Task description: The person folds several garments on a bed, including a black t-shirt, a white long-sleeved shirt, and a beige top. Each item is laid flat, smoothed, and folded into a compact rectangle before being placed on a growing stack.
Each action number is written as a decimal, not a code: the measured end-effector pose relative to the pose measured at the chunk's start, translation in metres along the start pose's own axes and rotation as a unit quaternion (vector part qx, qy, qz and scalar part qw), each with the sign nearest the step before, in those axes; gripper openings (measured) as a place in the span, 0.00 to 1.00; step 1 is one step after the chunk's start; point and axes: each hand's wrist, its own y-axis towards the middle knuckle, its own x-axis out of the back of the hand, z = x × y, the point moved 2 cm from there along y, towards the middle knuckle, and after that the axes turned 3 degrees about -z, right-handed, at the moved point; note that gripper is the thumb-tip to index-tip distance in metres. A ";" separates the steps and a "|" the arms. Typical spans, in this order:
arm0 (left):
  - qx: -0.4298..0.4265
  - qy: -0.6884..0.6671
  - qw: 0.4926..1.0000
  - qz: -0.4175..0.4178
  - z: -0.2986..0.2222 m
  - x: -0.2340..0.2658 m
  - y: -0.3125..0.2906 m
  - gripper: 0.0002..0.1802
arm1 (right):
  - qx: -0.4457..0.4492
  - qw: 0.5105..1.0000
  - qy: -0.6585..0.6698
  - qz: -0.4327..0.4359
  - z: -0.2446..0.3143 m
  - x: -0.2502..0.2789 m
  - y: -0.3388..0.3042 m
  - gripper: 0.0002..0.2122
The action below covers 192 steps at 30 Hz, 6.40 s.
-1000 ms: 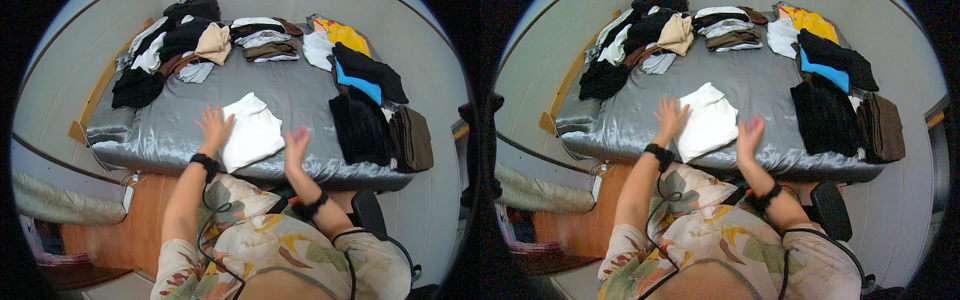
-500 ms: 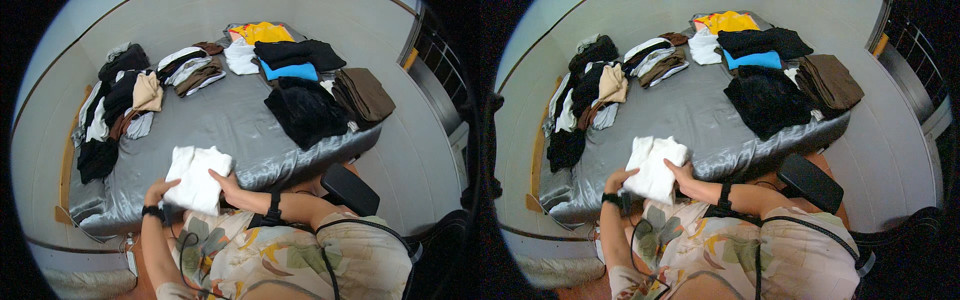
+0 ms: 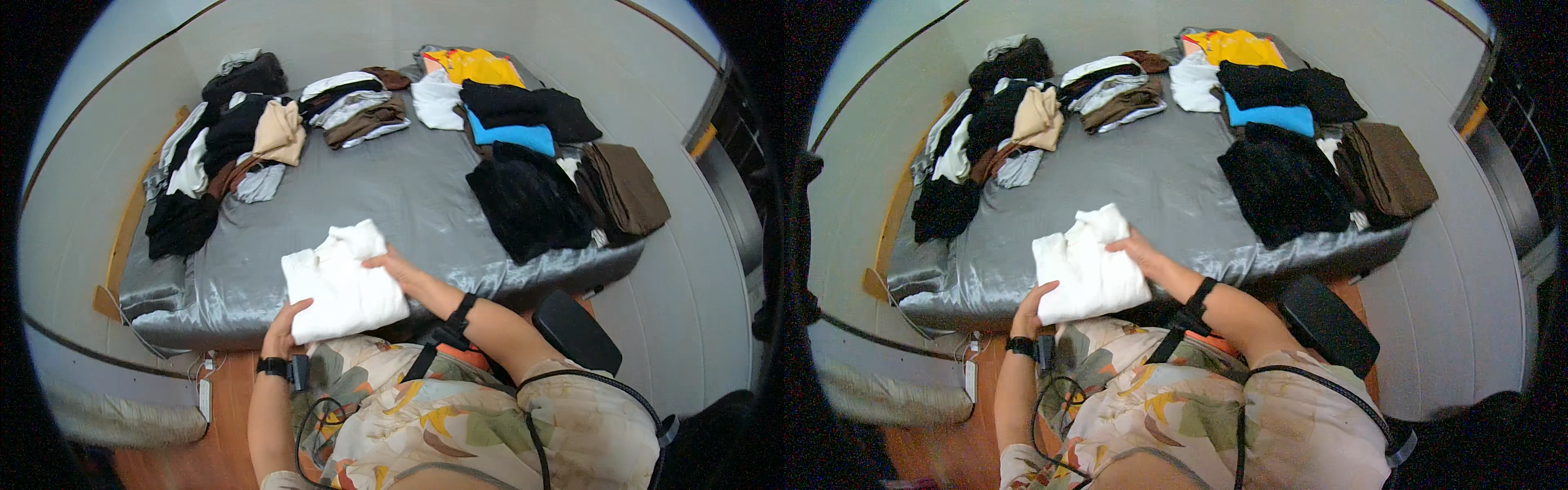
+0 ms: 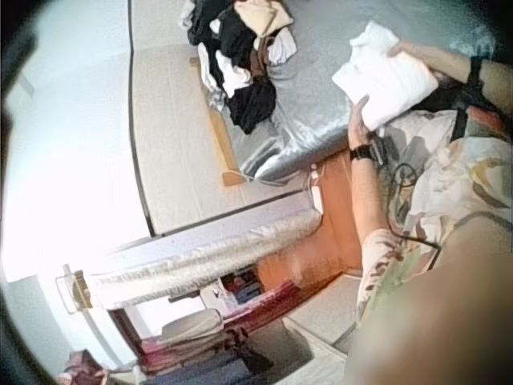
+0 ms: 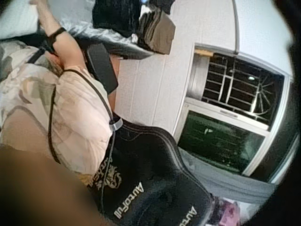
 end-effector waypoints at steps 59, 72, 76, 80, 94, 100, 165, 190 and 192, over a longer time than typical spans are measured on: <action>-0.302 0.638 0.564 -0.429 -0.034 0.097 0.080 0.29 | 0.279 0.684 -0.673 -0.038 0.131 -0.085 0.391 0.43; -0.296 0.616 0.599 -0.418 -0.040 0.102 0.082 0.28 | 0.061 0.874 -0.076 -0.476 0.079 -0.181 0.549 0.53; -0.294 0.608 0.606 -0.419 -0.039 0.104 0.081 0.28 | 0.226 0.912 0.009 -0.343 0.112 -0.168 0.535 0.36; -0.307 0.612 0.590 -0.428 -0.037 0.105 0.081 0.28 | 0.269 0.957 -0.092 -0.059 0.198 -0.159 0.439 0.30; -0.198 0.136 0.966 -0.101 -0.028 0.022 0.060 0.37 | 0.237 0.911 -0.327 0.087 0.271 -0.122 0.041 0.26; 0.045 -0.290 0.922 0.253 0.000 -0.098 -0.024 0.42 | 0.475 0.571 -0.580 0.334 0.113 -0.150 -0.107 0.19; -0.214 0.585 0.780 -0.057 -0.083 -0.090 0.187 0.43 | -0.035 0.960 -0.217 -0.172 0.044 0.063 -0.086 0.14; -0.504 0.051 0.858 0.081 -0.371 -0.080 -0.197 0.23 | 0.649 0.557 -0.517 -0.037 0.552 -0.159 -0.076 0.13; -0.502 0.030 0.860 0.083 -0.365 -0.079 -0.207 0.21 | 0.646 0.565 -0.511 -0.051 0.552 -0.164 -0.067 0.13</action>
